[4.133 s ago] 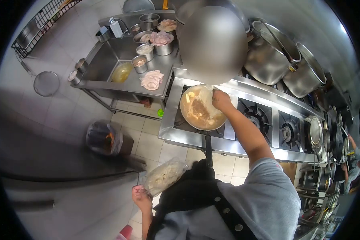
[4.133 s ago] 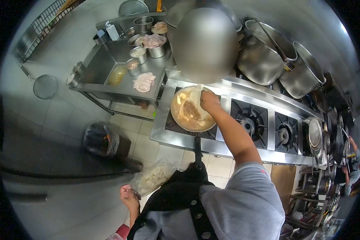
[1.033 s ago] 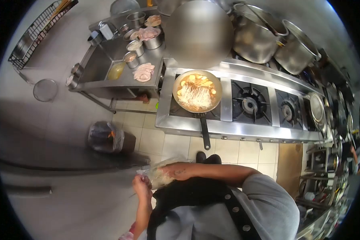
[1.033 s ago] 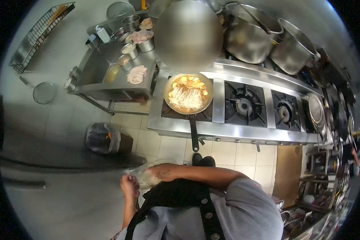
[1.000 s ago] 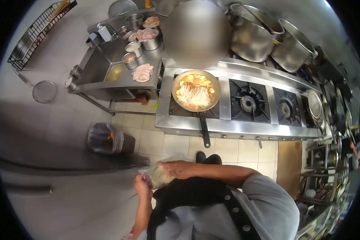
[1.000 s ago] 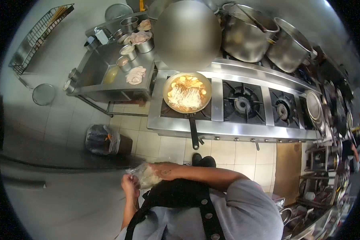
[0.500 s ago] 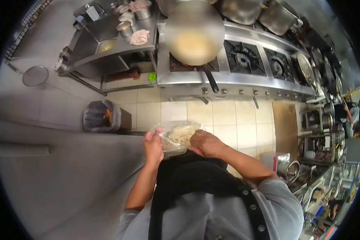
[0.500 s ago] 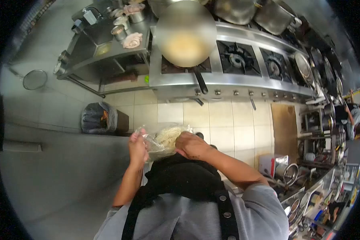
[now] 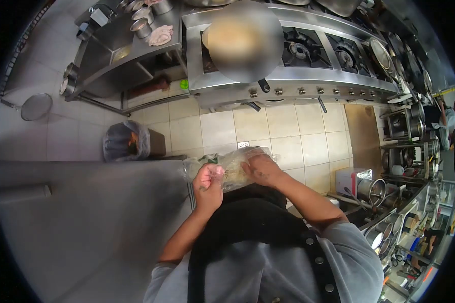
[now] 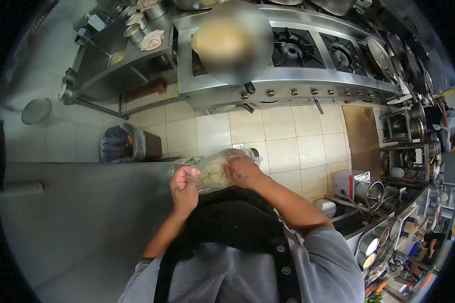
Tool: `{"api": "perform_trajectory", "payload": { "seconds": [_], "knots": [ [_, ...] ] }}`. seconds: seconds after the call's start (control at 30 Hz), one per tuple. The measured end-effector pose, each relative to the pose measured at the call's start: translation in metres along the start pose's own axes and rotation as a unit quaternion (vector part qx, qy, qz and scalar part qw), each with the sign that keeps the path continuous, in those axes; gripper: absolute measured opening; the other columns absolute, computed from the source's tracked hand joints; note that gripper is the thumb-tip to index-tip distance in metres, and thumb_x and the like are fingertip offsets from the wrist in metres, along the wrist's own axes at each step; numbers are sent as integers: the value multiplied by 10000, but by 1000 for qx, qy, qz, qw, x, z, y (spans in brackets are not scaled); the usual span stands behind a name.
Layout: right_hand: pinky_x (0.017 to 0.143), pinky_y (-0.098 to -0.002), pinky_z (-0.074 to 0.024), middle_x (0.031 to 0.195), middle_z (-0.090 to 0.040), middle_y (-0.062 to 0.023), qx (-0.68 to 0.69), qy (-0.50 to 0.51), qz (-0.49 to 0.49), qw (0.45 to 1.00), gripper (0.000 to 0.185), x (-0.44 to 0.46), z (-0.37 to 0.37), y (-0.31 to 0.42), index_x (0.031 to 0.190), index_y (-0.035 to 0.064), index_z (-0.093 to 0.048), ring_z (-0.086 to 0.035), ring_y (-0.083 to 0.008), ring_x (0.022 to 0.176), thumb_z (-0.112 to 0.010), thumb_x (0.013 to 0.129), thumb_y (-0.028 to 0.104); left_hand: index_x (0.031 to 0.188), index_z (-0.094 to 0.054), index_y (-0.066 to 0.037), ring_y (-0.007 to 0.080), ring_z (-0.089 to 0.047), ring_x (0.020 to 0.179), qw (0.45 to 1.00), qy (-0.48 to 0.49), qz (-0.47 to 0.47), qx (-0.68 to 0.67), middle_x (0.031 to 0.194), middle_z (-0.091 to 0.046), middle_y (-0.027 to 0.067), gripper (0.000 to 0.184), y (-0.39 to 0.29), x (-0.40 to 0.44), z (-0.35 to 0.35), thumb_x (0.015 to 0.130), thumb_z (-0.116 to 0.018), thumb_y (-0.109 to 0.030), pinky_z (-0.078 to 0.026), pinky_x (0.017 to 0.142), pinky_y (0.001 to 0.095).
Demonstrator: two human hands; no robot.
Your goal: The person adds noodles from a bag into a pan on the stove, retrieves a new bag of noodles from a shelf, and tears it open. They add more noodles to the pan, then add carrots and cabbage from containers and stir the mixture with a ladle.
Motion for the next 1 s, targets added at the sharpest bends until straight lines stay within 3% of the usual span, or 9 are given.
{"api": "perform_trajectory", "payload": {
  "seconds": [0.17,0.27,0.3,0.47,0.53,0.63,0.73,0.87,1.0],
  "knots": [
    [924,-422,-406,1026,-612,-239,199,109,-37,973,472,-4,-41,-20,982,1,-629,-546,-372,1066,-391,949,408,849,-554,-12,42,-455,701,993,38,-31,104,754,-537,-18,182,0,-6,-6,944,-560,-167,-377,616,201],
    [995,-421,-353,1168,-564,-238,88,127,-2,988,520,-6,-64,-16,1133,13,-591,-474,-367,1171,-344,959,437,853,-549,-11,37,-433,697,985,80,9,152,747,-513,-20,183,19,-16,-8,952,-542,-164,-368,610,199],
    [1053,-417,-297,1282,-506,-222,110,204,-98,968,526,-6,-79,-29,1223,31,-543,-400,-353,1257,-350,953,438,853,-549,-11,37,-433,697,985,78,14,152,747,-513,-20,183,25,-21,-8,952,-542,-164,-368,610,199],
    [1021,-379,-339,1290,-522,-178,110,157,-78,978,488,-21,-163,-92,1241,46,-540,-451,-306,1226,-417,938,409,870,-534,-11,33,-412,658,965,179,18,189,703,-474,-26,161,35,-37,-22,962,-501,-139,-356,576,208],
    [964,-350,-403,1251,-563,-143,93,128,-12,987,444,-15,-165,-84,1258,59,-534,-527,-280,1155,-475,930,353,880,-526,-21,91,-468,611,956,198,32,216,663,-493,30,131,37,-38,-27,945,-521,-135,-389,566,254],
    [896,-275,-428,1142,-600,-61,414,265,-121,863,441,-3,-186,-87,1177,37,-590,-547,-160,1011,-460,953,394,866,-517,-43,324,-543,622,903,339,-2,264,685,-523,169,164,37,-47,-51,914,-552,-196,-430,590,374],
    [915,-303,-425,1128,-611,-108,441,242,-235,832,408,-15,-157,-72,1149,61,-613,-554,-189,1019,-433,963,377,861,-512,-38,322,-538,618,893,372,-38,250,681,-518,163,179,41,-51,-59,915,-549,-205,-425,586,374],
    [987,-324,-381,1212,-565,-166,292,268,-134,908,413,-8,-157,-87,1146,81,-620,-520,-212,1124,-406,964,384,860,-513,-42,332,-522,610,897,374,-45,231,678,-509,170,161,39,-49,-68,905,-560,-190,-421,583,371],
    [1116,-371,-223,1407,-389,-197,43,340,-50,938,445,-6,-154,-91,1254,176,-563,-318,-295,1342,-357,967,448,867,-520,-32,215,-518,613,936,284,-15,207,692,-516,110,129,42,-29,-55,921,-546,-147,-413,580,322]
  ]
}}
Point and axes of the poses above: each hand's wrist, its own x-axis towards the middle knuckle, its own z-axis out of the back of the hand, y = z × x, the point moved 8 cm from there along x, towards the middle knuckle
